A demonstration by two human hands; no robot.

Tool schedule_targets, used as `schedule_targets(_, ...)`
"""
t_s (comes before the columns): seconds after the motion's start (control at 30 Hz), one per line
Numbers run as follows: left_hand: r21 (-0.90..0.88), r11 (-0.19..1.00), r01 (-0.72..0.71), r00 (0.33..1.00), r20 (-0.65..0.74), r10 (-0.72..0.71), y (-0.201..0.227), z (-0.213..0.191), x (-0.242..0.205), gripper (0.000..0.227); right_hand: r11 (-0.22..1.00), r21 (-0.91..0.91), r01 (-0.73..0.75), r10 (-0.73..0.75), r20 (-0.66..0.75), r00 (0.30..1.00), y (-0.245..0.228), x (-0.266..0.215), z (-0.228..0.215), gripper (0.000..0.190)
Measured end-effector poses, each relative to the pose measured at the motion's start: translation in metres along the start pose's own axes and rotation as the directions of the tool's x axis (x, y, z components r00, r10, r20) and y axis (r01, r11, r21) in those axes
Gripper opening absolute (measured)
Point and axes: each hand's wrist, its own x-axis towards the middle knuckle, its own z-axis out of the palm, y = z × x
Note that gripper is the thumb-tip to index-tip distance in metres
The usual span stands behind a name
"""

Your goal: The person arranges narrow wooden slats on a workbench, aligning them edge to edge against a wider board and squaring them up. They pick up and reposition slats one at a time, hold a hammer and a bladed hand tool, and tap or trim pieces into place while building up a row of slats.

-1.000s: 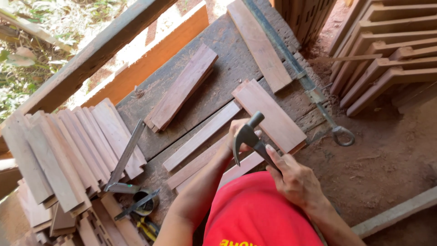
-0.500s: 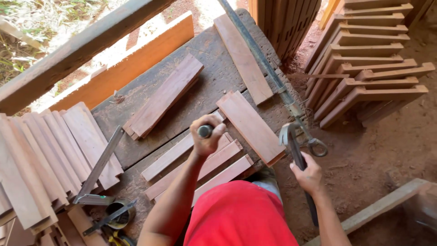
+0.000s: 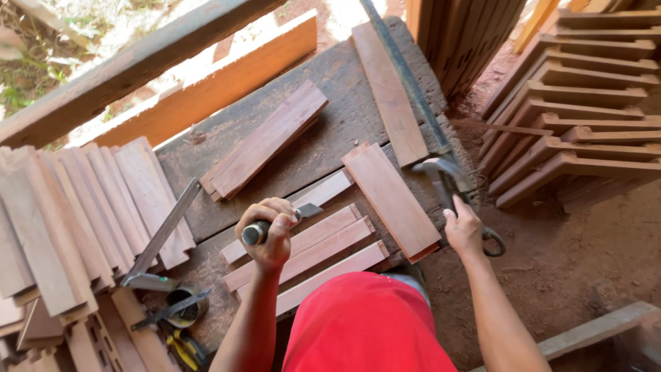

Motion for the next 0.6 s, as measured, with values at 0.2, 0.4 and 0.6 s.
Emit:
schedule_targets(0.2,-0.062,0.995,-0.078,0.985,-0.156,0.068,-0.001,0.009,0.001,0.029,0.989,-0.084,0.122,-0.129,-0.078,0.989,-0.017,-0.01,-0.011,0.045)
schedule_targets(0.4,0.126,0.938,-0.324,0.942,0.136,0.307,0.005,0.086,-0.033,0.029,0.858,0.473,-0.203,0.146,0.155,0.977,-0.196,-0.07,-0.039,0.031)
schedule_targets(0.6,0.343,0.667,-0.661,0.434,0.9,-0.033,0.014,0.044,-0.085,0.043,-0.149,0.727,-0.671,-0.162,0.651,0.741,-0.198,-0.099,-0.063,0.043)
